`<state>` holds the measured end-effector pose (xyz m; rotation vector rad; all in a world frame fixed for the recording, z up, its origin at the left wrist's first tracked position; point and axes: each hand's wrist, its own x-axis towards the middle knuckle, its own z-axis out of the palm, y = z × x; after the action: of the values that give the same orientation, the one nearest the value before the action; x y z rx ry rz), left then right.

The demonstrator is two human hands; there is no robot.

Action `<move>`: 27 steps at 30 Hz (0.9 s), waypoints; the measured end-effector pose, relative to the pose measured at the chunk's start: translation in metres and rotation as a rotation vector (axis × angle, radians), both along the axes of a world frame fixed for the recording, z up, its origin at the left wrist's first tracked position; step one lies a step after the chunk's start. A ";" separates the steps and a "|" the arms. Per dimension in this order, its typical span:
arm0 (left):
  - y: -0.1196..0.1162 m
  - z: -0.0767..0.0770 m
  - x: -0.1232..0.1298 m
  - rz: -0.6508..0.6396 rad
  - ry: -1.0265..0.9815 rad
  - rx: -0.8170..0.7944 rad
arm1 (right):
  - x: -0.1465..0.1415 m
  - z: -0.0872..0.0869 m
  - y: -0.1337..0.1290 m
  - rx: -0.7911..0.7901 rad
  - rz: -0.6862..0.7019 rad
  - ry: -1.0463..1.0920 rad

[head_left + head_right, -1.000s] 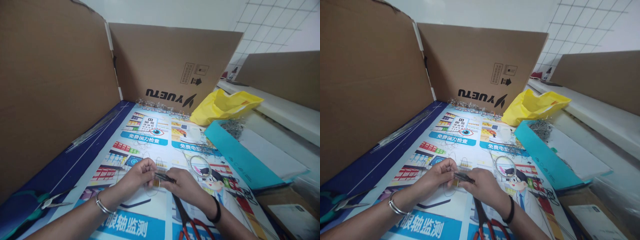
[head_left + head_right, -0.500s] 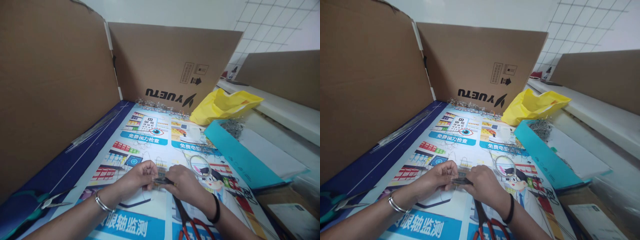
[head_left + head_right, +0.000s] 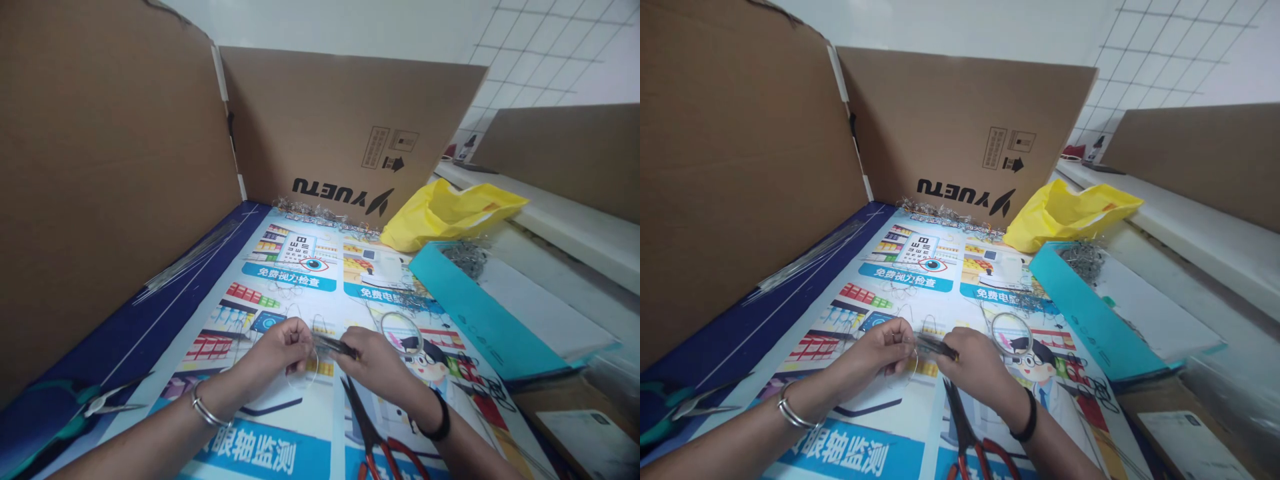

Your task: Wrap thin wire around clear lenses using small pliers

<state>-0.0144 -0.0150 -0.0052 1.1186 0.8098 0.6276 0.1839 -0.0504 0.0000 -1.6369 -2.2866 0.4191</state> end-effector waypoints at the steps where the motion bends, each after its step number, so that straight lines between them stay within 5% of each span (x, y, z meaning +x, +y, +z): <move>1: -0.001 0.000 0.000 0.002 0.020 0.002 | -0.001 0.002 0.000 0.000 -0.040 0.051; 6: -0.008 -0.007 0.004 -0.015 0.024 0.028 | -0.022 0.012 -0.010 0.021 -0.090 0.288; 11: -0.016 -0.006 0.008 -0.054 0.006 -0.026 | -0.037 0.006 -0.015 0.005 -0.123 0.291; 14: -0.016 -0.004 0.009 -0.078 0.052 0.000 | -0.034 0.001 -0.013 -0.045 -0.195 0.328; 22: -0.014 0.001 0.006 -0.116 0.032 0.038 | -0.022 -0.004 -0.010 -0.105 -0.081 0.563; 27: -0.014 -0.004 0.006 -0.099 0.036 0.057 | -0.021 -0.004 -0.011 -0.169 -0.169 0.637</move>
<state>-0.0085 -0.0295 -0.0088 1.2177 0.7662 0.5522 0.1632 -0.0614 -0.0041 -1.4724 -1.6660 0.9543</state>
